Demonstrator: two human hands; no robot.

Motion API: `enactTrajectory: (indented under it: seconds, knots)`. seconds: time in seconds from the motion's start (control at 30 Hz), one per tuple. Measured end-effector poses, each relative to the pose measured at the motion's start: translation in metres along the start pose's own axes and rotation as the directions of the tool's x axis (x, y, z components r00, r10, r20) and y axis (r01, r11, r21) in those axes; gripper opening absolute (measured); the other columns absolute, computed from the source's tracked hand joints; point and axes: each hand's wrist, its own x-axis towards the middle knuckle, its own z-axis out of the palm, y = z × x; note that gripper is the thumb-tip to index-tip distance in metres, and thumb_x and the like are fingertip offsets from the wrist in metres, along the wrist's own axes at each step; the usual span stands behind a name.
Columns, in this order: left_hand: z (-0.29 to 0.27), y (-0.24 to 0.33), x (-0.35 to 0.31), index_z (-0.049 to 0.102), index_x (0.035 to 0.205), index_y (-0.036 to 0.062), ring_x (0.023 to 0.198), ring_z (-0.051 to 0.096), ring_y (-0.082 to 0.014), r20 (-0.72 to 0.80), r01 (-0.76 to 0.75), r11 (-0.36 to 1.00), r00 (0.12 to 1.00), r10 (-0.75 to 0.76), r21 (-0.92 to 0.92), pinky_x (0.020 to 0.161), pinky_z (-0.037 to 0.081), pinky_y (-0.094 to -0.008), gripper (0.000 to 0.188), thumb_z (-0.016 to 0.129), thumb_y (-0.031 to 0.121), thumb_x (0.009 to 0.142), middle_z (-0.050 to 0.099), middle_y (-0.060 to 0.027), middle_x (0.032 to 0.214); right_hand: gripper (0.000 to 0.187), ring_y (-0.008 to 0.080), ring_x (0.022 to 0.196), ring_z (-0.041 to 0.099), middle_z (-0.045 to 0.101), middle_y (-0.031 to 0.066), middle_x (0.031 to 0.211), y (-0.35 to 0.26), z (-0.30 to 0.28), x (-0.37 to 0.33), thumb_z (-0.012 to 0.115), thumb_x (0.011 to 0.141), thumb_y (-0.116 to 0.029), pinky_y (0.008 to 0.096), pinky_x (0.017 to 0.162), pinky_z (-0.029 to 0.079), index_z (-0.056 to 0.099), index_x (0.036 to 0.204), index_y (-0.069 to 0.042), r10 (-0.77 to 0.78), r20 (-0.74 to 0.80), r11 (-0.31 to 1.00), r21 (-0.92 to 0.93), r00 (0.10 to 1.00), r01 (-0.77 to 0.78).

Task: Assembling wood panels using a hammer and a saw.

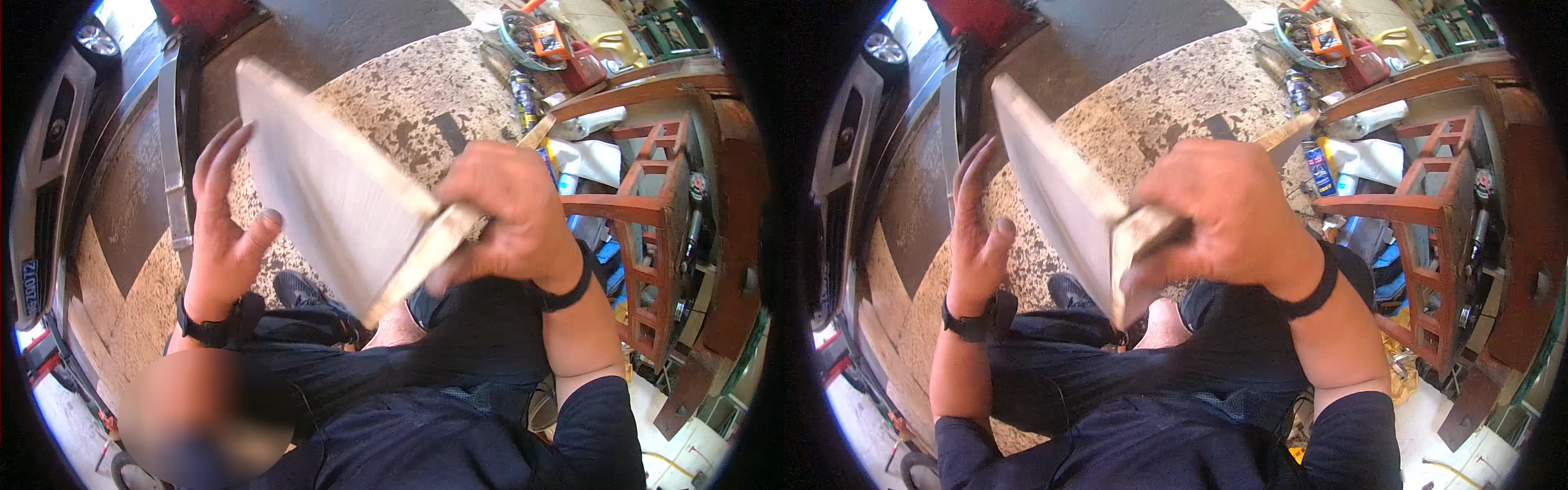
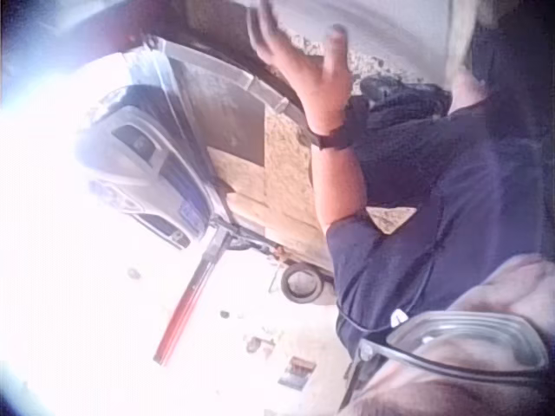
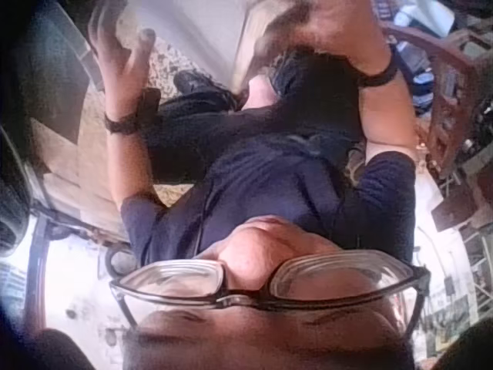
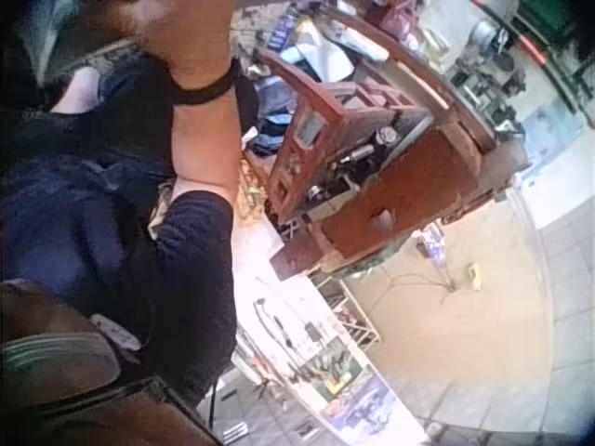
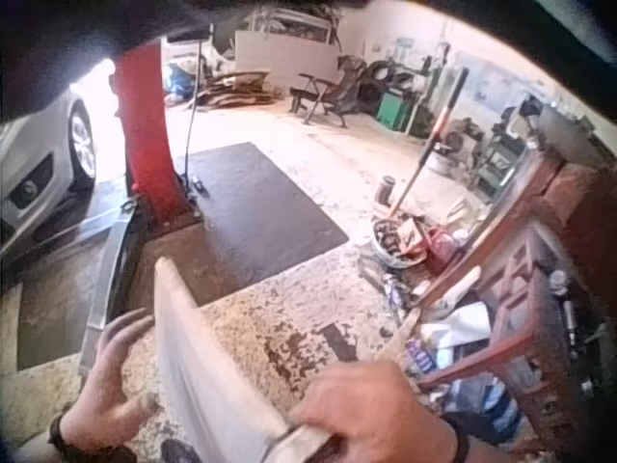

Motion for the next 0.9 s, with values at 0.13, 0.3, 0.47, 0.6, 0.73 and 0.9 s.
enactTrajectory:
  seconds: [0.13,0.3,0.47,0.6,0.73,0.9]
  knots:
    - [-0.009,0.039,-0.002,0.067,0.124,0.0036,0.132,0.050,-0.0337,0.456,-0.380,0.923,0.832,0.316,0.054,0.117,0.025,-0.0527,0.066,0.068,0.057,0.086,0.057,-0.0211,0.133,0.055,0.0298,0.070,0.063,0.064,0.0047,0.078,-0.023,0.022,0.001,0.083,0.064,-0.059,0.0384,0.060,0.048,0.068,0.087,-0.011,0.025,0.235,0.992,0.112,0.972,-0.053]
    - [-0.001,0.050,-0.005,0.070,0.094,0.0050,0.078,0.064,-0.0327,0.597,-0.146,0.960,0.758,0.265,-0.241,0.080,0.049,-0.0442,0.048,0.077,0.050,0.080,0.066,-0.0103,0.081,0.047,0.0310,0.071,0.062,0.061,0.0069,0.077,-0.036,0.028,-0.001,0.086,0.069,-0.048,0.0403,0.061,0.046,0.067,0.091,-0.011,0.021,0.363,0.957,0.264,0.931,-0.124]
    - [-0.004,0.053,-0.014,0.069,0.086,0.0063,0.072,0.061,-0.0287,0.489,-0.225,0.944,0.812,0.319,-0.242,0.065,0.044,-0.0385,0.046,0.080,0.050,0.078,0.064,-0.0079,0.076,0.050,0.0296,0.069,0.059,0.062,0.0056,0.079,-0.034,0.024,-0.001,0.086,0.069,-0.048,0.0392,0.061,0.042,0.067,0.092,-0.008,-0.034,0.358,0.920,0.375,0.933,-0.110]
    - [-0.007,0.057,-0.015,0.070,0.085,0.0067,0.068,0.060,-0.0280,0.504,-0.223,0.953,0.811,0.298,-0.206,0.063,0.043,-0.0383,0.045,0.082,0.049,0.076,0.064,-0.0070,0.075,0.045,0.0290,0.071,0.061,0.065,0.0051,0.082,-0.033,0.026,-0.001,0.082,0.073,-0.048,0.0387,0.063,0.044,0.067,0.091,-0.009,-0.036,0.363,0.919,0.378,0.931,-0.112]
    - [-0.007,0.064,-0.018,0.070,0.087,0.0062,0.069,0.060,-0.0287,0.518,-0.194,0.957,0.808,0.281,-0.216,0.063,0.042,-0.0385,0.046,0.083,0.047,0.072,0.064,-0.0084,0.076,0.044,0.0285,0.072,0.061,0.066,0.0042,0.084,-0.036,0.023,-0.004,0.080,0.074,-0.050,0.0382,0.063,0.044,0.067,0.091,-0.011,-0.009,0.413,0.906,0.390,0.911,-0.168]
    - [-0.006,0.069,-0.018,0.070,0.089,0.0058,0.068,0.060,-0.0291,0.534,-0.205,0.953,0.793,0.294,-0.221,0.063,0.042,-0.0391,0.044,0.083,0.045,0.072,0.065,-0.0082,0.076,0.042,0.0271,0.071,0.062,0.067,0.0021,0.084,-0.038,0.020,-0.006,0.080,0.074,-0.050,0.0374,0.062,0.044,0.068,0.090,-0.013,-0.012,0.429,0.923,0.352,0.903,-0.155]
